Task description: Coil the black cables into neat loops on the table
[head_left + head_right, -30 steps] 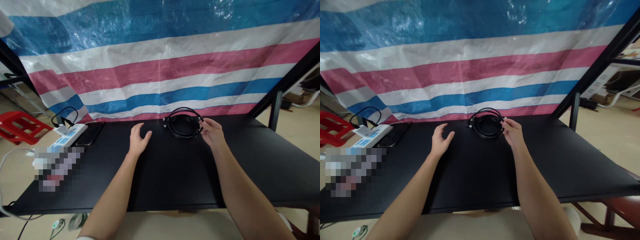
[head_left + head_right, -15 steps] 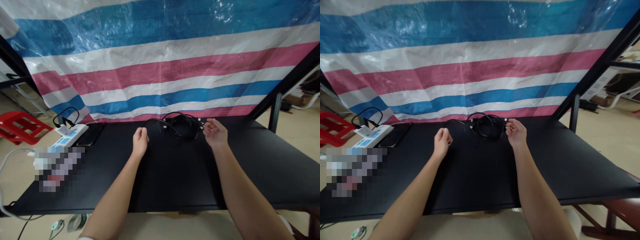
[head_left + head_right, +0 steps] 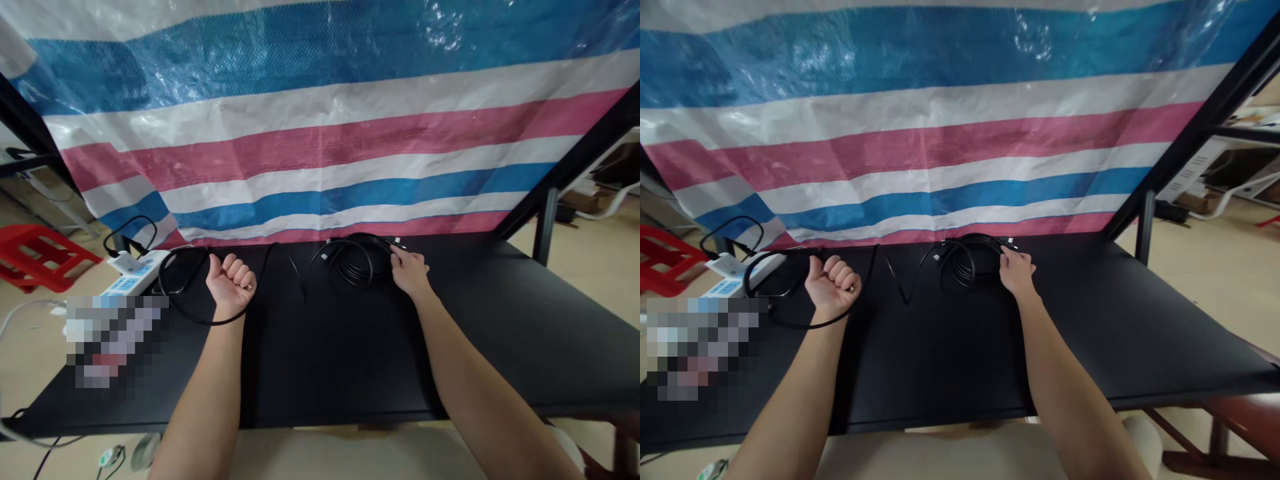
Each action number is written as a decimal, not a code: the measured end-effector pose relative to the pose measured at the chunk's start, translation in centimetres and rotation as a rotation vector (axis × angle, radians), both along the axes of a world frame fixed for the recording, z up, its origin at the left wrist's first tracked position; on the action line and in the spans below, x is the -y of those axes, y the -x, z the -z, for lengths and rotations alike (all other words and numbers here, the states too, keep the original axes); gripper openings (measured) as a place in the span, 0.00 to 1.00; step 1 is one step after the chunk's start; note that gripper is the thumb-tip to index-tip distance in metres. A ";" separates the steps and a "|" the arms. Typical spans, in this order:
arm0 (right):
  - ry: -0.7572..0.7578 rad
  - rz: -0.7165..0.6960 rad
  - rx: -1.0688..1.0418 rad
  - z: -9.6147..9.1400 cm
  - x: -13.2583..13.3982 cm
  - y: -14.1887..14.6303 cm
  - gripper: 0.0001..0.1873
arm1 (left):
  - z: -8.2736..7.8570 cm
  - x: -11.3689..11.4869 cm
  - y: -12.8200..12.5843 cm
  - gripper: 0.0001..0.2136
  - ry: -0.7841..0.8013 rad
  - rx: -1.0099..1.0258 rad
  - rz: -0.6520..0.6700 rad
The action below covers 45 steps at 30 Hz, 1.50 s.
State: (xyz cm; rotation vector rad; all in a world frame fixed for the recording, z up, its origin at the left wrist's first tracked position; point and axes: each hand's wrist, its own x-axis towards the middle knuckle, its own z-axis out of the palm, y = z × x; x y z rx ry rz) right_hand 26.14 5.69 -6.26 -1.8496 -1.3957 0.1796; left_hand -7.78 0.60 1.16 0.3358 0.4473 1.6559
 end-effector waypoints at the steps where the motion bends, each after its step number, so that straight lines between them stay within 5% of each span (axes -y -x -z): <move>1: 0.000 -0.012 0.037 0.1 0.1 0.1 0.16 | 0.1 0.0 0.1 0.24 0.008 0.007 -0.004; 10: -0.185 -0.023 0.102 -0.3 0.2 -0.3 0.14 | 0.1 -1.1 -0.4 0.24 0.269 -0.045 -0.148; 15: -0.332 0.072 -0.564 -1.3 0.2 -0.5 0.04 | 0.3 -1.7 1.0 0.23 0.375 -0.095 -0.242; 19: -0.355 -0.198 -1.070 -2.6 1.1 -0.3 0.13 | 0.7 -1.8 2.0 0.22 0.405 -0.110 -0.298; 23: -0.322 -0.403 -1.208 -3.8 2.3 -0.6 0.10 | 1.1 -1.9 2.3 0.20 0.397 -0.119 -0.315; 31: -0.330 -0.380 -1.126 -4.0 2.5 -0.4 0.08 | 0.6 -1.7 1.9 0.21 0.400 -0.076 -0.329; 35: -0.497 -0.260 -0.876 -3.4 2.4 0.7 0.19 | -0.2 -1.1 1.6 0.22 0.382 0.000 -0.367; 41: -0.497 -0.102 -0.357 -2.2 2.2 1.8 0.44 | -0.1 -0.8 2.6 0.24 0.258 0.040 -0.363; 45: -0.533 0.051 -0.325 -2.3 2.1 1.6 0.40 | 0.6 -1.1 3.8 0.24 0.188 0.008 -0.334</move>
